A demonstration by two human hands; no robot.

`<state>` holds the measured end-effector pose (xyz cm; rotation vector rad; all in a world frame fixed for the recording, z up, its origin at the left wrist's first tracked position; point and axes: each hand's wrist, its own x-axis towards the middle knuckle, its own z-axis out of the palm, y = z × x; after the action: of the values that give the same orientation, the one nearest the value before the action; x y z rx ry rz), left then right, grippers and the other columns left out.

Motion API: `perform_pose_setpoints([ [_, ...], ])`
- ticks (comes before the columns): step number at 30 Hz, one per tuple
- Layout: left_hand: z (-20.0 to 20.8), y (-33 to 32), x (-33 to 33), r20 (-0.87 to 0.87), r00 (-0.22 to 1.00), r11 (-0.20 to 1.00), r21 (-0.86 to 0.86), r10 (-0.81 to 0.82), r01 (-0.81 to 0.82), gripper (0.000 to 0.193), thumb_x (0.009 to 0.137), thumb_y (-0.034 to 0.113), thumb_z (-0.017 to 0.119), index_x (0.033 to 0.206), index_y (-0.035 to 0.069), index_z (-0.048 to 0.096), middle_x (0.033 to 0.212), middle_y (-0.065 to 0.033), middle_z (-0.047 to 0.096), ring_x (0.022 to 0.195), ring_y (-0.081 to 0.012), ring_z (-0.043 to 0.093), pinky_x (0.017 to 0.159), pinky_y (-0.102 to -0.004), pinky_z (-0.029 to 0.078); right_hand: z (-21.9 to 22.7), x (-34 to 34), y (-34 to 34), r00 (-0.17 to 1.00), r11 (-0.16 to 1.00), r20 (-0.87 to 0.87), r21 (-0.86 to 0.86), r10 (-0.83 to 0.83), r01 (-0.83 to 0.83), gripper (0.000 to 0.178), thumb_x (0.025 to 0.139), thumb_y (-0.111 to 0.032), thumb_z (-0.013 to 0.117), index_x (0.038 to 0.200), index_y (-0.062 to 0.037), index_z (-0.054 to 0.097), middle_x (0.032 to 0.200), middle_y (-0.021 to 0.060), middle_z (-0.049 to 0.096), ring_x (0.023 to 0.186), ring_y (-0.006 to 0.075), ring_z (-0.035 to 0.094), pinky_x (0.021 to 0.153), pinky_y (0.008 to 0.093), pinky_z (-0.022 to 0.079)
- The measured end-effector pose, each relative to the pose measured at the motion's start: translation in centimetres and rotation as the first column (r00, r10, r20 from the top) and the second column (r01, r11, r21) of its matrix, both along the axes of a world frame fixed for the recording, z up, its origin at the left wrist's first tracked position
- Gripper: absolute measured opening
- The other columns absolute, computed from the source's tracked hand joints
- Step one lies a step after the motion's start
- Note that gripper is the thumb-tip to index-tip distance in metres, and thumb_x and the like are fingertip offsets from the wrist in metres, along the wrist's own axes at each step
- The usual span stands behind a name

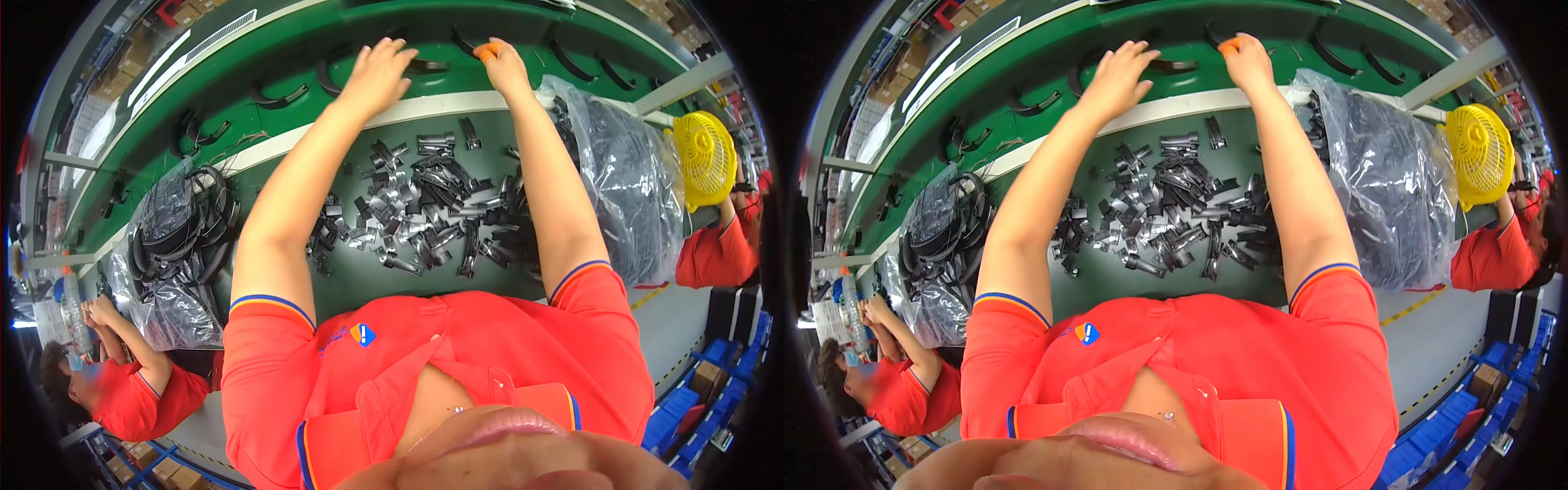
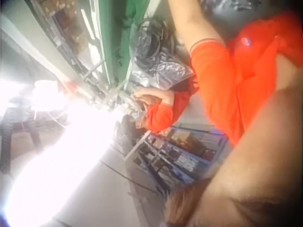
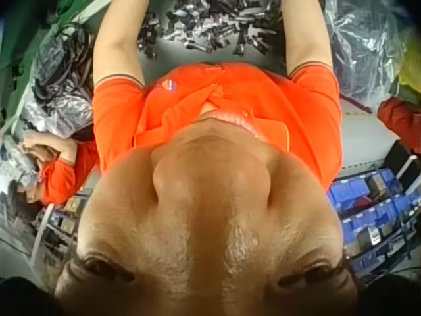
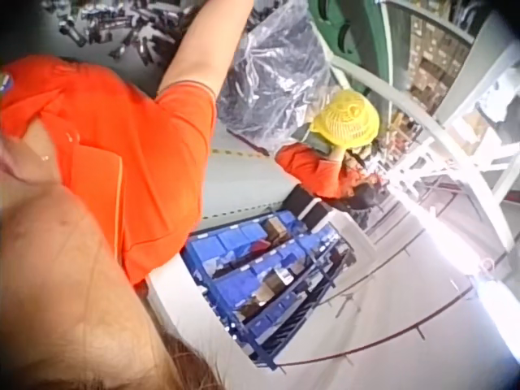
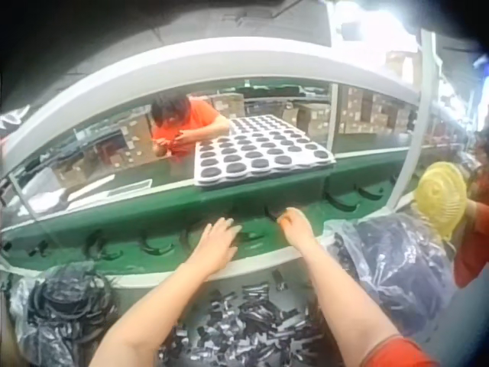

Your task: The person assembles a headset by fitting a metal slider into a headband and snapping a plastic cover over the joint by hand. They repeat this process for both sides of the headband before setting it aside and starting another.

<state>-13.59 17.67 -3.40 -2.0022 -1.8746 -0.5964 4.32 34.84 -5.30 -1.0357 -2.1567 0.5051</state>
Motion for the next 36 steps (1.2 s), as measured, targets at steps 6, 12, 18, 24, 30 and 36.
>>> perform_pose_setpoints([
  [6, 3.9, -8.6, 6.0, 0.735, 0.640, 0.907, -0.083, -0.223, 0.412, 0.037, 0.082, 0.020, 0.057, 0.116, 0.006, 0.052, 0.122, -0.0135, 0.049, 0.118, -0.0267, 0.042, 0.100, -0.0363, 0.031, -3.9, 2.2, 6.6, 0.978, 0.988, 0.209, -0.148, -0.020, 0.051, 0.024, 0.076, -0.014, 0.049, 0.088, -0.0079, 0.068, 0.087, 0.0140, 0.065, 0.087, 0.0255, 0.061, 0.080, 0.0321, 0.045],
  [12, 4.4, -13.6, 8.9, 0.933, -0.356, 0.965, 0.131, -0.043, 0.227, 0.052, 0.095, 0.035, 0.034, 0.132, -0.001, 0.030, 0.132, -0.0148, 0.040, 0.122, -0.0215, 0.039, 0.103, -0.0331, 0.028, 5.6, 2.9, -7.8, 0.958, 0.967, -0.214, -0.126, 0.190, -0.220, 0.023, 0.083, -0.015, 0.050, 0.100, -0.0057, 0.063, 0.094, 0.0067, 0.061, 0.088, 0.0159, 0.055, 0.079, 0.0263, 0.041],
  [18, 5.0, -14.6, 9.0, 0.753, -0.579, 0.942, 0.325, -0.312, -0.084, 0.049, 0.095, 0.038, 0.033, 0.125, -0.001, 0.035, 0.114, -0.0169, 0.050, 0.110, -0.0238, 0.047, 0.094, -0.0334, 0.037, 6.8, 4.8, -23.5, 0.721, 0.732, -0.159, 0.013, 0.674, -0.682, 0.018, 0.080, 0.000, 0.054, 0.096, -0.0038, 0.062, 0.117, 0.0116, 0.051, 0.103, 0.0255, 0.052, 0.088, 0.0315, 0.041],
  [24, 7.6, -18.1, 9.3, 0.806, -0.445, 0.911, 0.408, -0.391, -0.062, 0.044, 0.097, 0.037, 0.024, 0.118, 0.003, 0.041, 0.057, 0.0031, 0.035, 0.047, -0.0066, 0.029, 0.053, -0.0236, 0.024, 5.3, 5.8, -19.3, 0.874, 0.784, -0.439, -0.458, 0.211, -0.419, 0.032, 0.084, -0.019, 0.056, 0.112, -0.0037, 0.053, 0.100, 0.0109, 0.060, 0.083, 0.0239, 0.059, 0.076, 0.0323, 0.045],
  [30, 8.1, -19.8, 10.6, 0.816, -0.490, 0.864, 0.455, -0.307, 0.215, 0.038, 0.094, 0.025, 0.032, 0.115, -0.005, 0.042, 0.074, -0.0078, 0.051, 0.067, -0.0146, 0.048, 0.064, -0.0257, 0.041, 0.1, 5.0, -11.1, 0.926, 0.980, 0.349, -0.182, 0.146, -0.085, 0.046, 0.078, -0.024, 0.062, 0.117, -0.0027, 0.051, 0.086, 0.0138, 0.061, 0.075, 0.0277, 0.060, 0.069, 0.0337, 0.046],
  [36, 6.9, -19.4, 10.9, 0.782, -0.608, 0.879, 0.380, -0.139, 0.289, 0.030, 0.089, 0.015, 0.040, 0.111, -0.004, 0.047, 0.096, -0.0109, 0.055, 0.089, -0.0176, 0.054, 0.086, -0.0312, 0.042, 1.5, 8.3, -11.4, 0.980, 0.973, 0.058, -0.144, 0.190, -0.180, 0.029, 0.077, -0.018, 0.060, 0.104, -0.0060, 0.060, 0.084, 0.0070, 0.060, 0.072, 0.0199, 0.057, 0.066, 0.0278, 0.045],
])
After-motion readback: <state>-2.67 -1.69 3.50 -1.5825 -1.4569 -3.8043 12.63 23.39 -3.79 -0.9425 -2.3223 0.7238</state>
